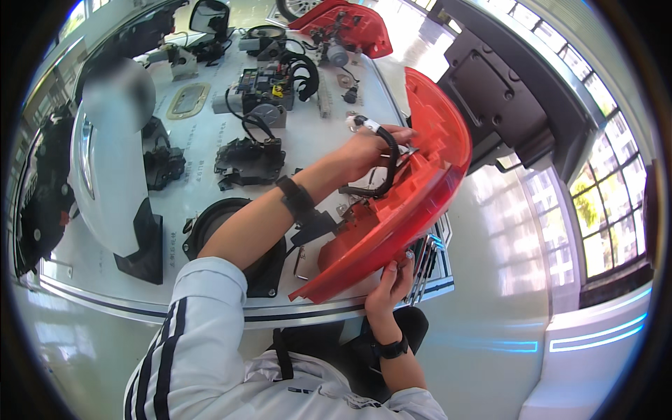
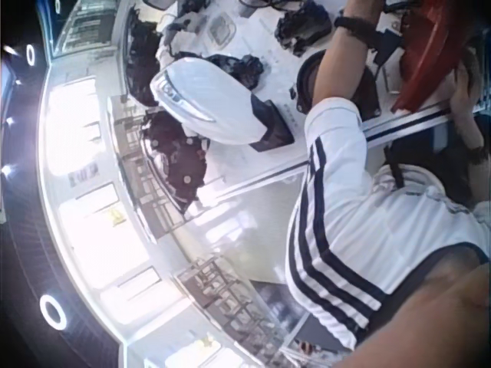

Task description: The person selects various wrenches from a green tool kit and arranges them on a workbench. They then pick up a red car taillight assembly and use a wrench to tighten bolts on its internal components.

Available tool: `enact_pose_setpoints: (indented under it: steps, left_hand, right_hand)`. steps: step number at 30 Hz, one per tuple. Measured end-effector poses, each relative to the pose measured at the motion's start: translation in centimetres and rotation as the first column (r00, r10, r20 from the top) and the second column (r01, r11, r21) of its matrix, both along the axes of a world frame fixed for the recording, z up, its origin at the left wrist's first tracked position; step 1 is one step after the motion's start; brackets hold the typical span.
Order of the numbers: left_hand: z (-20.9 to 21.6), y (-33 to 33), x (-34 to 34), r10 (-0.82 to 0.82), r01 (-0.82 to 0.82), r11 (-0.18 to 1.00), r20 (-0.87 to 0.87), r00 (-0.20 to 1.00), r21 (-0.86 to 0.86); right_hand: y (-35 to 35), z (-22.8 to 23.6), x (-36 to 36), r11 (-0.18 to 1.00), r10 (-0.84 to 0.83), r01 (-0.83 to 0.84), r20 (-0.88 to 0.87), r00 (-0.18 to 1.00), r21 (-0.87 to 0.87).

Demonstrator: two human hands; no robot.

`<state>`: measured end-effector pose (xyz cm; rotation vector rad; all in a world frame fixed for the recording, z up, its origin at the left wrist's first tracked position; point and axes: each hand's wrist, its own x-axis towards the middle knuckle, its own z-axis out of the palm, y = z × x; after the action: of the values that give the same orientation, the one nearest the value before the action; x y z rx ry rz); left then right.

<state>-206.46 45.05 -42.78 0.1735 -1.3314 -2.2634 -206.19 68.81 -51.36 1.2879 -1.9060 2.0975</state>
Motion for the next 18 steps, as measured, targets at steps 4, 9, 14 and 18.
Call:
enact_pose_setpoints:
  steps: [4, 9, 14, 18]
  left_hand:
    - [0.2, 0.5, 0.3, -0.052, 0.052, 0.998, 0.012, 0.999, 0.024]
    - [0.0, -0.9, 0.9, -0.066, 0.070, 0.988, 0.033, 0.997, -0.136]
    - [-1.1, -3.1, 0.9, 0.006, 0.018, 0.974, 0.104, 0.995, -0.227]
    - [-2.2, -3.7, 0.5, 0.149, -0.090, 0.952, 0.185, 0.971, -0.294]
  right_hand:
    - [0.5, -2.0, -0.3, 1.000, 0.007, -0.004, 0.135, 0.991, -0.022]
    - [1.1, -2.1, -0.5, 0.996, 0.067, -0.071, 0.091, 0.994, 0.044]
    - [0.8, -2.3, -0.6, 0.995, 0.067, -0.076, 0.123, 0.990, 0.067]
    - [0.9, -2.5, -0.6, 0.998, 0.043, -0.049, 0.137, 0.990, 0.035]
